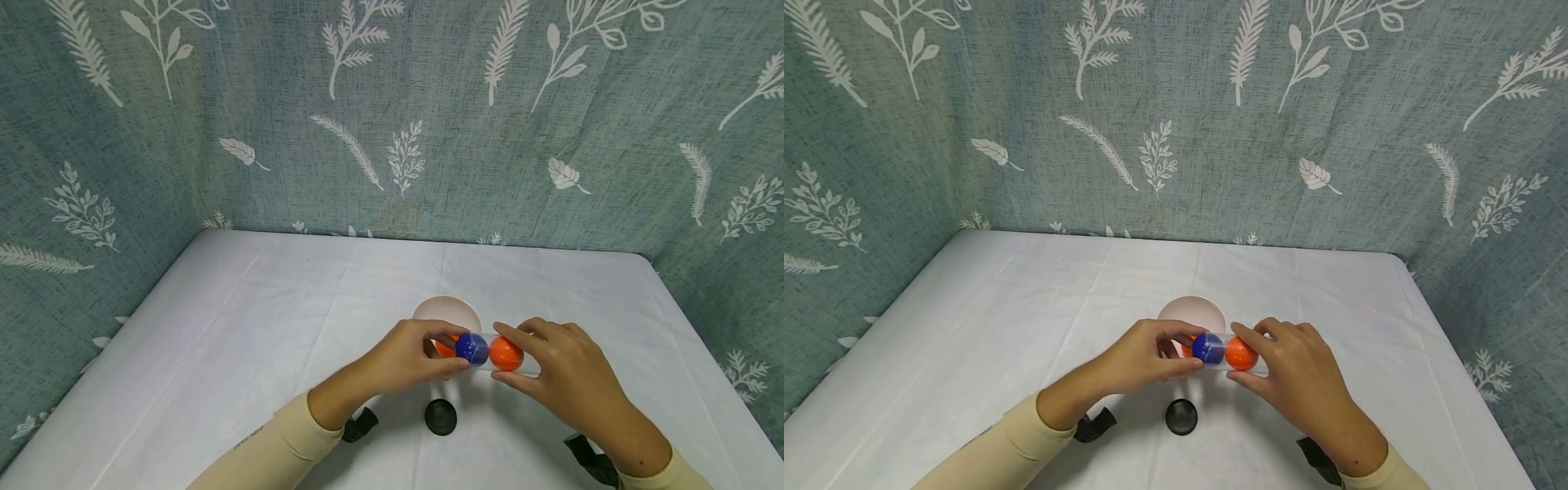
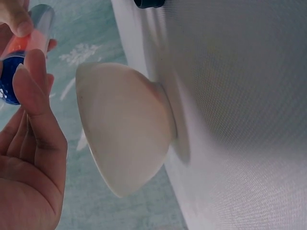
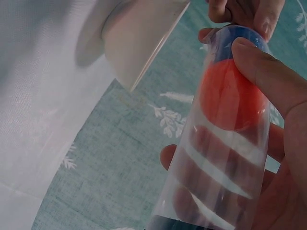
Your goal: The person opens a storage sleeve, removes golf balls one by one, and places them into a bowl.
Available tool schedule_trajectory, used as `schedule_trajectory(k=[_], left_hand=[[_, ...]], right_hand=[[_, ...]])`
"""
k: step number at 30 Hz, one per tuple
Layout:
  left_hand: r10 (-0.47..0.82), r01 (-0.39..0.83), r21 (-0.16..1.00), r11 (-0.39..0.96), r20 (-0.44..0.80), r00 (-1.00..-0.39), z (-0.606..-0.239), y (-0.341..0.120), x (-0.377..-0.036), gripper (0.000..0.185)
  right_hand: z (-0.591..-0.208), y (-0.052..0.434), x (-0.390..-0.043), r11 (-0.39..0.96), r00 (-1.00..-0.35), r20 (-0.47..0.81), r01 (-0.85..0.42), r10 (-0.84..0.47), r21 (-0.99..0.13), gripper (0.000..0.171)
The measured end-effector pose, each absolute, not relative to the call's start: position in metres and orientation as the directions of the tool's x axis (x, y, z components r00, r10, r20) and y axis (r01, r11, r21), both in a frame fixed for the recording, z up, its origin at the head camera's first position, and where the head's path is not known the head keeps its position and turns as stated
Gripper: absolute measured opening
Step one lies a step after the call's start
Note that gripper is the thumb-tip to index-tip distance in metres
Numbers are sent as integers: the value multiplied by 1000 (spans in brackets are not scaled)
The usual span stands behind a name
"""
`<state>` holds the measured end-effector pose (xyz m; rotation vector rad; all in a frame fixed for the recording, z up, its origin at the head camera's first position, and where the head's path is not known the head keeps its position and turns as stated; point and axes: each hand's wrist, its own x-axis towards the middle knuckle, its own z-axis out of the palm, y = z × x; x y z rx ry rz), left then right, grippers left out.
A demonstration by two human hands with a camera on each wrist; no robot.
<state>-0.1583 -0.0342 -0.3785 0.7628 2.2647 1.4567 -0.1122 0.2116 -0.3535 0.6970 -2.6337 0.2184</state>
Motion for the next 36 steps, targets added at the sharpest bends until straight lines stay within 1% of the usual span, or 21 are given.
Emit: schedule_trajectory(k=[7,14,20,28,36], left_hand=[[600,264,907,328,16,-800,-378,-34,-158,42],[593,304,888,346,44,-804,-375,-36,-158,42],[577,320,873,369,54,-815,-372,-37,-157,39],[557,302,882,361,56,-829,-372,-42,-159,36],[513,280,877,390,46,-857,-374,-46,-167,38]], right_hand=[[-354,215,-113,854,-780,437,-518,-448,-50,67],[-352,215,-114,855,-783,437,-515,-443,-56,67],[-352,215,-114,863,-799,418,-501,-432,-66,66],[-352,215,-115,866,-806,414,-494,-424,-73,65],[-353,216,-115,869,-812,407,-488,-418,-79,64]])
